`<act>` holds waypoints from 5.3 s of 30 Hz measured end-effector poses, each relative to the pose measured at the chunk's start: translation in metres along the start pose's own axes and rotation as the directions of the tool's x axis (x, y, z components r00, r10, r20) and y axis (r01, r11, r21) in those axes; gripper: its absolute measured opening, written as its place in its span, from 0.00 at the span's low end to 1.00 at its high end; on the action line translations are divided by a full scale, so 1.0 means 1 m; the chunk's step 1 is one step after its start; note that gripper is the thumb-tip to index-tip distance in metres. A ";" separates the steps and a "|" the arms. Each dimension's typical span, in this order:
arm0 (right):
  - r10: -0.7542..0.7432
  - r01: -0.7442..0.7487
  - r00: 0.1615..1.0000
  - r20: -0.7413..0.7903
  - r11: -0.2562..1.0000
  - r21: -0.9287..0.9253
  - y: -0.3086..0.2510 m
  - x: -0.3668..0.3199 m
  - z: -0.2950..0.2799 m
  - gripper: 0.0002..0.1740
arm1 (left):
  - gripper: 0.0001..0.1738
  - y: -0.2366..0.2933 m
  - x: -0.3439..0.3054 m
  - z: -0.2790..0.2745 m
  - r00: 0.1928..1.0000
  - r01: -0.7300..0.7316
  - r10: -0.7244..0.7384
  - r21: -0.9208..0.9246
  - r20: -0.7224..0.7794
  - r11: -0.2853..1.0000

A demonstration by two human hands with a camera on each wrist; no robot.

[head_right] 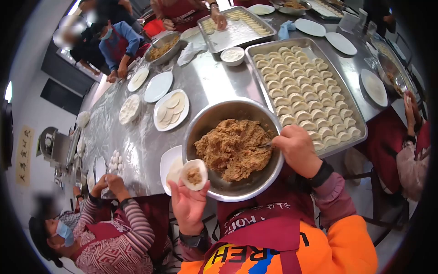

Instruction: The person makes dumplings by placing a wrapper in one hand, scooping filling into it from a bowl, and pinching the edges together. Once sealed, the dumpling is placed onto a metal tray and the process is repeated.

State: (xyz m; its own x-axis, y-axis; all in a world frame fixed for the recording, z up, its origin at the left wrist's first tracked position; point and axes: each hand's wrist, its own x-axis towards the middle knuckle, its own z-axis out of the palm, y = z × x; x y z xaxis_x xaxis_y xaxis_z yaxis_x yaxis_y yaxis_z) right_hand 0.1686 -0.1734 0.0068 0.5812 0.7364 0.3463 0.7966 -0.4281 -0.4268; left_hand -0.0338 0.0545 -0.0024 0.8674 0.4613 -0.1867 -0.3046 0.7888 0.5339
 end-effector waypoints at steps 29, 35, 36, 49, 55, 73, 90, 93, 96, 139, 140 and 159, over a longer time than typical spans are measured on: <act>-0.411 0.461 0.862 -0.297 0.880 0.119 -0.078 0.001 0.033 0.03 | 0.29 -0.039 -0.001 0.026 0.927 0.326 -0.317 -0.014 0.199 0.945; -0.153 0.169 0.985 -0.074 0.828 0.535 -0.083 0.020 0.026 0.04 | 0.28 -0.042 -0.005 0.030 0.951 0.217 -0.239 0.126 0.194 0.968; -0.123 0.141 0.990 -0.071 0.798 0.585 -0.083 0.021 0.028 0.04 | 0.28 -0.042 -0.005 0.032 0.955 0.199 -0.223 0.137 0.195 0.970; 0.183 0.041 0.966 -0.181 0.585 0.810 -0.083 0.017 0.049 0.04 | 0.21 -0.053 -0.001 0.037 0.996 0.059 -0.074 0.260 0.051 0.964; 0.157 0.083 0.941 -0.300 0.752 0.654 -0.074 0.009 0.039 0.07 | 0.25 -0.040 -0.005 0.041 0.990 -0.119 0.092 0.278 0.111 0.953; -0.098 0.241 0.888 -0.449 0.931 0.273 -0.087 0.009 0.038 0.08 | 0.23 -0.050 -0.003 0.039 0.993 -0.114 0.098 0.285 0.072 0.952; 0.097 0.084 0.973 -0.212 0.701 0.708 -0.094 0.013 0.038 0.09 | 0.18 -0.045 -0.004 0.032 0.995 -0.058 0.029 0.336 0.092 0.940; 0.173 -0.057 0.983 -0.060 0.599 0.798 -0.093 0.016 0.035 0.10 | 0.18 -0.040 -0.004 0.034 0.995 -0.041 0.005 0.370 0.098 0.928; 0.099 0.019 0.989 -0.110 0.652 0.758 -0.089 0.014 0.040 0.08 | 0.18 -0.039 -0.004 0.037 0.994 -0.069 0.033 0.359 0.105 0.931; -0.014 0.183 0.965 -0.261 0.747 0.639 -0.093 0.012 0.048 0.08 | 0.23 -0.036 0.000 0.031 0.994 -0.088 0.055 0.402 0.092 0.911; -0.026 0.208 0.959 -0.282 0.741 0.639 -0.095 0.013 0.049 0.09 | 0.23 -0.036 0.001 0.031 0.995 -0.081 0.053 0.404 0.080 0.911; -0.027 0.163 0.976 -0.218 0.754 0.636 -0.093 0.024 0.049 0.08 | 0.35 -0.031 0.004 0.028 0.979 -0.197 0.138 0.549 0.147 0.813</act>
State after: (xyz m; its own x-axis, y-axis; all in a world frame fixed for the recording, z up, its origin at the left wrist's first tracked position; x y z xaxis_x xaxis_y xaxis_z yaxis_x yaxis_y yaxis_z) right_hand 0.1005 -0.0900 0.0138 0.5820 0.6155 0.5315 0.5899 0.1303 -0.7969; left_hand -0.0098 0.0210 0.0035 0.8653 0.5012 0.0122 -0.2025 0.3272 0.9230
